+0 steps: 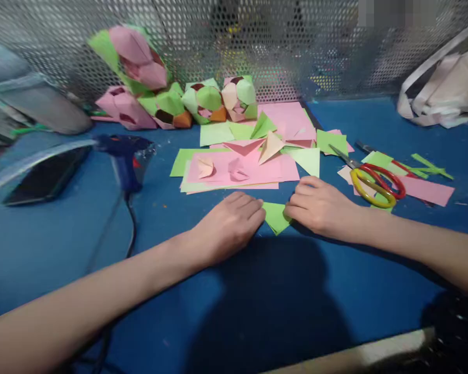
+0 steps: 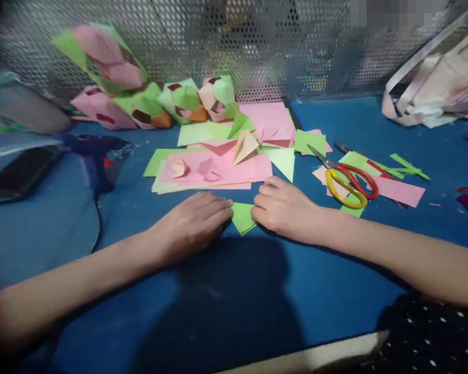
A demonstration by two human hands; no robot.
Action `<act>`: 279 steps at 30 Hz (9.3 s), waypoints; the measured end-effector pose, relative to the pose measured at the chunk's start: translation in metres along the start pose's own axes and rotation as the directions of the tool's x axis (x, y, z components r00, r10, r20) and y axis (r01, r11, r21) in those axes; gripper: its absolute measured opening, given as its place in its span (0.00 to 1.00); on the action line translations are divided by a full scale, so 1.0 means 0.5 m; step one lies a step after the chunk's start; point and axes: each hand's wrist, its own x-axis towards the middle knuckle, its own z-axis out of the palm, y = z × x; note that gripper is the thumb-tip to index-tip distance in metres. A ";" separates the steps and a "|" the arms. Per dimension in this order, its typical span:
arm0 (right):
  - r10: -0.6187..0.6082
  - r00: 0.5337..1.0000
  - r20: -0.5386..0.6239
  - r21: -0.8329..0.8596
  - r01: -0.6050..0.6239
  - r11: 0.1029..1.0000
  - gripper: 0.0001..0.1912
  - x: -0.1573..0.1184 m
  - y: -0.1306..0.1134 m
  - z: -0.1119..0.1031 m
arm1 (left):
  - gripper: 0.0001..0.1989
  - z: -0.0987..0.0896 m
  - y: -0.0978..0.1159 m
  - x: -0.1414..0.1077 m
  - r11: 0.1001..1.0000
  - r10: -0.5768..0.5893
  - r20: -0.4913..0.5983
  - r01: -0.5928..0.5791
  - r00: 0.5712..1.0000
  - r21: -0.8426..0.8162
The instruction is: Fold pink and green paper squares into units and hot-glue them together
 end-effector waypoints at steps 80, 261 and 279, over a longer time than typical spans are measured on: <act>0.786 0.613 0.082 0.982 -0.186 0.042 0.11 0.040 -0.038 0.018 | 0.10 -0.014 0.037 0.031 0.287 -0.656 0.144 0.421 0.741 -0.860; 0.534 0.770 -0.348 0.766 -0.095 0.635 0.08 0.042 -0.042 0.028 | 0.08 0.010 0.042 0.042 -0.202 -0.737 0.347 0.301 0.580 -0.932; 0.658 0.706 -0.262 0.804 -0.218 0.553 0.06 0.045 -0.041 0.028 | 0.09 0.017 0.044 0.039 -0.136 -0.788 0.321 0.359 0.525 -0.923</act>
